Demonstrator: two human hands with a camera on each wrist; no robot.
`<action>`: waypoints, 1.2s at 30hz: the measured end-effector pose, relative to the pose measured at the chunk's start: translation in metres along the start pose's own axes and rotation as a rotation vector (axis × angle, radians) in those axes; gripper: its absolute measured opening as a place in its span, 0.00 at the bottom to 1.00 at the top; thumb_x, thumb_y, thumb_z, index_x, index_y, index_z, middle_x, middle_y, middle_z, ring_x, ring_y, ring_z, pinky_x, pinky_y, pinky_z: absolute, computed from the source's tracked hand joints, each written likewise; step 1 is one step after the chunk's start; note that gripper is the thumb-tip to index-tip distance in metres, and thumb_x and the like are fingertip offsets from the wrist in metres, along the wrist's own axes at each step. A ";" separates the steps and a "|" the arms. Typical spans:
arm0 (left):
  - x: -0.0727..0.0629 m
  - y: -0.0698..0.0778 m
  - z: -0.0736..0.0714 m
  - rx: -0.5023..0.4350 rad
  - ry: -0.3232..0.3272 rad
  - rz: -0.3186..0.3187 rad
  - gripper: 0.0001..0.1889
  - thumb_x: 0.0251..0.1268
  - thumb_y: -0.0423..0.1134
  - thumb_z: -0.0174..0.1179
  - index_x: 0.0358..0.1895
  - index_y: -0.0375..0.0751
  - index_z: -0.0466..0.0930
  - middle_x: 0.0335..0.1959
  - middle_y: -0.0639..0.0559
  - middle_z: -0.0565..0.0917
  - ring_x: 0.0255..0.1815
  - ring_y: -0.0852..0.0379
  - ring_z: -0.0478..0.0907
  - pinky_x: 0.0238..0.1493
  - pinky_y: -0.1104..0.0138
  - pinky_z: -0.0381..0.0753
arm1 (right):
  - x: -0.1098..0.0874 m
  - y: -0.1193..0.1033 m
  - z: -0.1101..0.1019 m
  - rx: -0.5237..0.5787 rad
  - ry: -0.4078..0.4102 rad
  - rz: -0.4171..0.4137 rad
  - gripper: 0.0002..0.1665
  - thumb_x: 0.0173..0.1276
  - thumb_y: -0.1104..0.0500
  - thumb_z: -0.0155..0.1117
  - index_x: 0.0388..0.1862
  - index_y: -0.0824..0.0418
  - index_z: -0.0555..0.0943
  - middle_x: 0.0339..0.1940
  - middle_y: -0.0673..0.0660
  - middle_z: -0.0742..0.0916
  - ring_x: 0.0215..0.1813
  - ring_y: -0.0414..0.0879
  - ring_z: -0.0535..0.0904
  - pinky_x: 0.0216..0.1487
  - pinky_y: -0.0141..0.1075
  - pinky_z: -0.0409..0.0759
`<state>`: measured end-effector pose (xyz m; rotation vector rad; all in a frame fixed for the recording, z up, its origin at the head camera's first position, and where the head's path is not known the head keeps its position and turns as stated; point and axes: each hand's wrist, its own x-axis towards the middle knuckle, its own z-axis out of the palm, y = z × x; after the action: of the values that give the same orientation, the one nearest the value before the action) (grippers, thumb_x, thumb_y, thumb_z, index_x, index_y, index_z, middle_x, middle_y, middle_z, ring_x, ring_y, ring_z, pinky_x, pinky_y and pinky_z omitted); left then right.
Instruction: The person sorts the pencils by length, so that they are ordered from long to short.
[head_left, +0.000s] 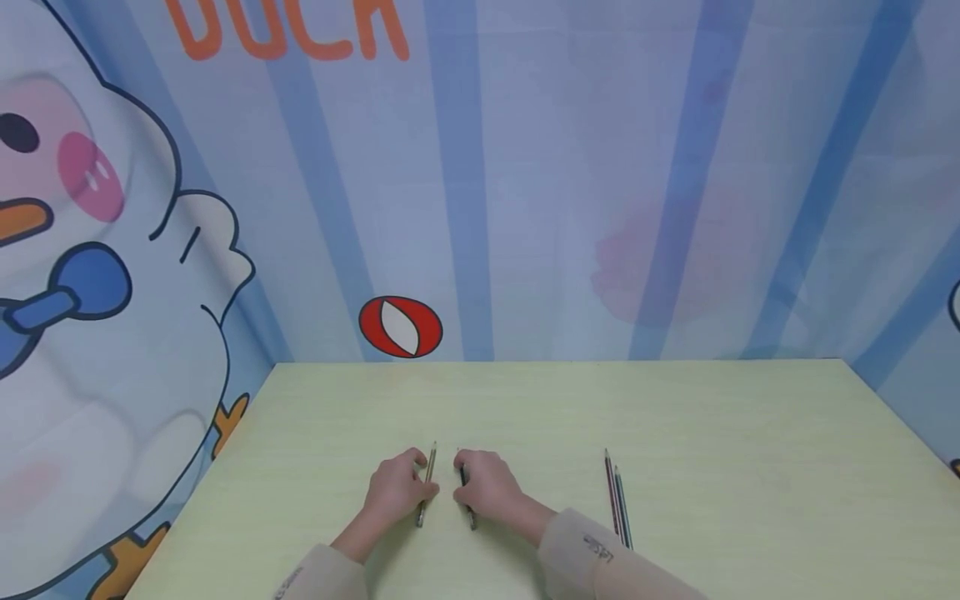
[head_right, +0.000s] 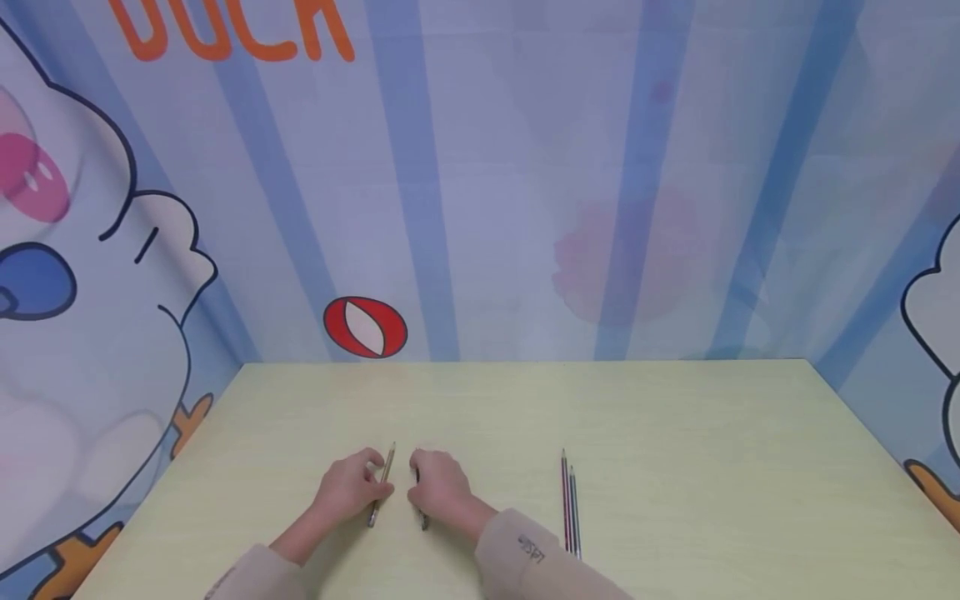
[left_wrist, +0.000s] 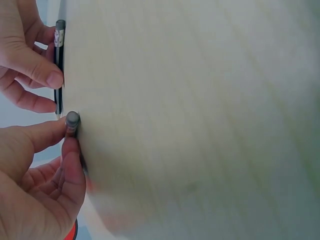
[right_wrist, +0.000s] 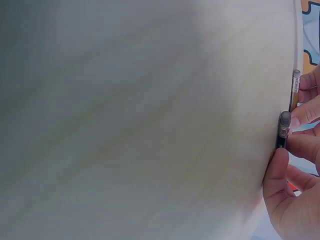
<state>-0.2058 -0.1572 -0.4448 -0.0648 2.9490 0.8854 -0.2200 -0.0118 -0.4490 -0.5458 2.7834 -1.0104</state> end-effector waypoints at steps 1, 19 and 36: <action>0.000 0.000 0.000 0.002 -0.001 -0.001 0.17 0.48 0.37 0.64 0.42 0.35 0.73 0.17 0.54 0.75 0.16 0.61 0.67 0.17 0.71 0.63 | -0.001 0.000 0.000 0.011 0.000 0.005 0.17 0.47 0.68 0.64 0.39 0.65 0.76 0.32 0.57 0.81 0.22 0.42 0.69 0.21 0.30 0.67; -0.002 0.001 -0.003 -0.032 0.013 0.020 0.14 0.48 0.35 0.60 0.41 0.35 0.75 0.18 0.54 0.75 0.16 0.61 0.67 0.17 0.71 0.63 | -0.003 0.006 -0.005 0.174 0.005 0.032 0.21 0.48 0.71 0.59 0.45 0.65 0.75 0.19 0.54 0.79 0.14 0.39 0.70 0.14 0.28 0.68; -0.004 0.029 0.001 -0.410 0.050 0.093 0.15 0.55 0.36 0.56 0.46 0.34 0.74 0.25 0.50 0.78 0.20 0.62 0.76 0.21 0.72 0.70 | -0.021 0.019 -0.047 0.482 0.008 0.046 0.25 0.50 0.71 0.56 0.51 0.67 0.70 0.19 0.54 0.78 0.16 0.40 0.72 0.20 0.33 0.76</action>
<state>-0.2037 -0.1329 -0.4295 0.0327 2.7814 1.5074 -0.2176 0.0373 -0.4255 -0.4049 2.4095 -1.6002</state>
